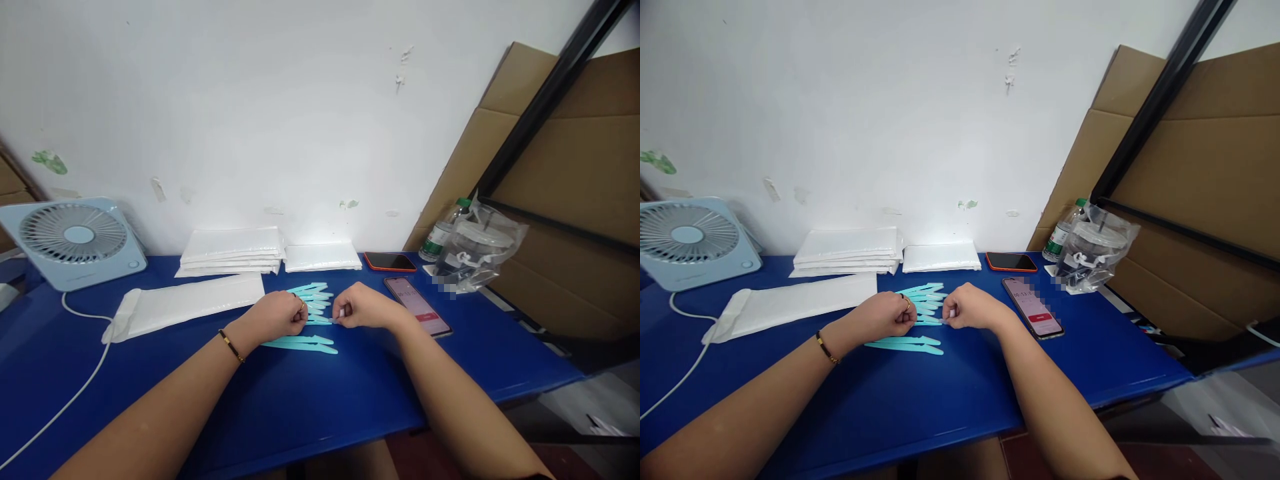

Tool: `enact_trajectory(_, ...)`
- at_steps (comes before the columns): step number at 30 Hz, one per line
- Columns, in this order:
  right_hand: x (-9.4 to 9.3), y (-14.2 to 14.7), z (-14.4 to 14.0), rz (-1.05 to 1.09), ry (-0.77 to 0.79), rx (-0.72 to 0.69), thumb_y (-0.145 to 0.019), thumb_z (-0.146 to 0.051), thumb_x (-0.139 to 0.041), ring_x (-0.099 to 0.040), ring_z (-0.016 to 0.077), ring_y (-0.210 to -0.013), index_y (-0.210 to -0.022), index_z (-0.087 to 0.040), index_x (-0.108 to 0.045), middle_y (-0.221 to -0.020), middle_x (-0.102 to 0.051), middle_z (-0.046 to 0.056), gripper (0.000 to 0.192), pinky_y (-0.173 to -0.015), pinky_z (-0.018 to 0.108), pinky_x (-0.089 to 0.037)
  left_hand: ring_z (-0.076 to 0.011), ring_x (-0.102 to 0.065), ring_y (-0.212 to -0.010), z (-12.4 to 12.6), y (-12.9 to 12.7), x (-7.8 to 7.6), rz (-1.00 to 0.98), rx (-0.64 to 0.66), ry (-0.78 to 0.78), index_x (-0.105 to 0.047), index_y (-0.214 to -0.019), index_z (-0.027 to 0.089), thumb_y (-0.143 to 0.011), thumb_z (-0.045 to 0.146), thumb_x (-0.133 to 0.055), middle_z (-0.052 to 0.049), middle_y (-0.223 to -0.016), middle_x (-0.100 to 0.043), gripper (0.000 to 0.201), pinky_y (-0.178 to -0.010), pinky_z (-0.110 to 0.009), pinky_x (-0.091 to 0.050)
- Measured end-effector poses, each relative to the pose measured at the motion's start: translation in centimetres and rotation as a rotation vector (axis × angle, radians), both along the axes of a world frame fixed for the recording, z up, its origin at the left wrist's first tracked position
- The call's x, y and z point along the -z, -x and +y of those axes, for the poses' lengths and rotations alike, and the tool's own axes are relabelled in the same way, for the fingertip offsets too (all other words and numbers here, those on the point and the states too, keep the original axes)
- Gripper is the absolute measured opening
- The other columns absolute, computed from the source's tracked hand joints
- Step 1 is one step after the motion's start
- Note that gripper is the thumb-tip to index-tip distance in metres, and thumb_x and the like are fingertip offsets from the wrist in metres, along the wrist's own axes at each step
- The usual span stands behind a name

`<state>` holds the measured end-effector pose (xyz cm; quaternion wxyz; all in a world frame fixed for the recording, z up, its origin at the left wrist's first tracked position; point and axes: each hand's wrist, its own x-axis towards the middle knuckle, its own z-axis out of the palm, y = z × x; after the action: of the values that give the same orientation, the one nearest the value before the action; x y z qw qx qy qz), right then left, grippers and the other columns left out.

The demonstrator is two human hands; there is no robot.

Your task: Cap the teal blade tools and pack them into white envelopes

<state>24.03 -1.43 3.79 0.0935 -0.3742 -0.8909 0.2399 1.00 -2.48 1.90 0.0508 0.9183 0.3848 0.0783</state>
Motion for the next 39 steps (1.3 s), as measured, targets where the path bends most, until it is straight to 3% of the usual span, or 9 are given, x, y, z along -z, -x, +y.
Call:
enact_trajectory(12,0.0,0.4,-0.3,0.031,0.038,0.007,-0.06,-0.008,-0.054,-0.058,0.0099,-0.058,-0.069,-0.015,-0.067,-0.065,-0.065,-0.001,0.017,-0.053,0.017,-0.04,-0.0139,-0.052,-0.055,0.1,0.3,-0.2,0.031,-0.027,0.006,-0.058,-0.063,0.021,-0.069,0.018,-0.049,0.001,-0.06,-0.061,0.011,-0.05,-0.024,-0.028)
enact_trajectory(20,1.3,2.1,-0.3,0.119,0.01,0.025,-0.064,-0.009,-0.056,-0.059,0.0097,-0.06,-0.075,-0.016,-0.068,-0.065,-0.065,-0.001,0.017,-0.055,0.016,-0.041,-0.0137,-0.052,-0.055,0.2,-0.1,0.4,0.032,-0.022,-0.018,-0.058,-0.064,0.021,-0.069,0.015,-0.047,0.001,-0.059,-0.059,0.013,-0.051,-0.025,-0.029)
enact_trajectory(23,1.0,2.0,-0.1,0.135,-0.03,0.054,-0.068,-0.011,-0.056,-0.06,0.0103,-0.063,-0.08,-0.017,-0.069,-0.07,-0.067,-0.001,0.018,-0.057,0.017,-0.041,-0.0155,-0.056,-0.066,0.3,-0.1,0.4,-0.003,-0.057,0.004,-0.063,-0.077,0.021,-0.076,0.02,-0.047,-0.001,-0.072,-0.064,0.016,-0.057,-0.024,-0.035)
enact_trajectory(26,0.2,0.0,0.6,0.127,-0.134,0.182,-0.073,-0.015,-0.056,-0.061,0.0124,-0.067,-0.082,-0.017,-0.069,-0.074,-0.068,0.001,0.017,-0.062,0.02,-0.042,-0.0178,-0.057,-0.085,0.2,0.3,-0.4,-0.104,-0.091,0.026,-0.063,-0.095,0.023,-0.077,0.03,-0.053,-0.003,-0.094,-0.064,0.021,-0.066,-0.024,-0.04)
enact_trajectory(29,-0.7,-2.9,1.4,0.036,-0.145,0.341,-0.073,-0.018,-0.056,-0.061,0.0138,-0.067,-0.079,-0.017,-0.069,-0.074,-0.068,0.002,0.015,-0.06,0.021,-0.042,-0.0164,-0.058,-0.081,-0.3,0.7,-1.6,-0.128,-0.054,0.197,-0.064,-0.089,0.023,-0.073,0.039,-0.06,-0.001,-0.089,-0.064,0.023,-0.065,-0.023,-0.041)
enact_trajectory(33,-0.5,-4.9,2.1,-0.184,-0.073,0.418,-0.066,-0.021,-0.064,-0.059,0.0148,-0.063,-0.074,-0.021,-0.07,-0.073,-0.068,0.001,0.01,-0.053,0.022,-0.039,-0.0131,-0.059,-0.067,-0.7,0.9,-2.4,-0.082,-0.019,0.454,-0.067,-0.078,0.023,-0.069,0.037,-0.063,0.001,-0.075,-0.066,0.017,-0.054,-0.02,-0.039)
enact_trajectory(39,0.6,-3.0,2.1,-0.142,0.035,0.305,-0.064,-0.022,-0.067,-0.06,0.0131,-0.062,-0.072,-0.018,-0.068,-0.07,-0.067,0.001,0.009,-0.053,0.021,-0.041,-0.0129,-0.057,-0.062,-0.2,0.7,-1.2,-0.056,-0.146,0.302,-0.065,-0.071,0.023,-0.072,0.028,-0.056,0.001,-0.071,-0.066,0.01,-0.049,-0.021,-0.035)
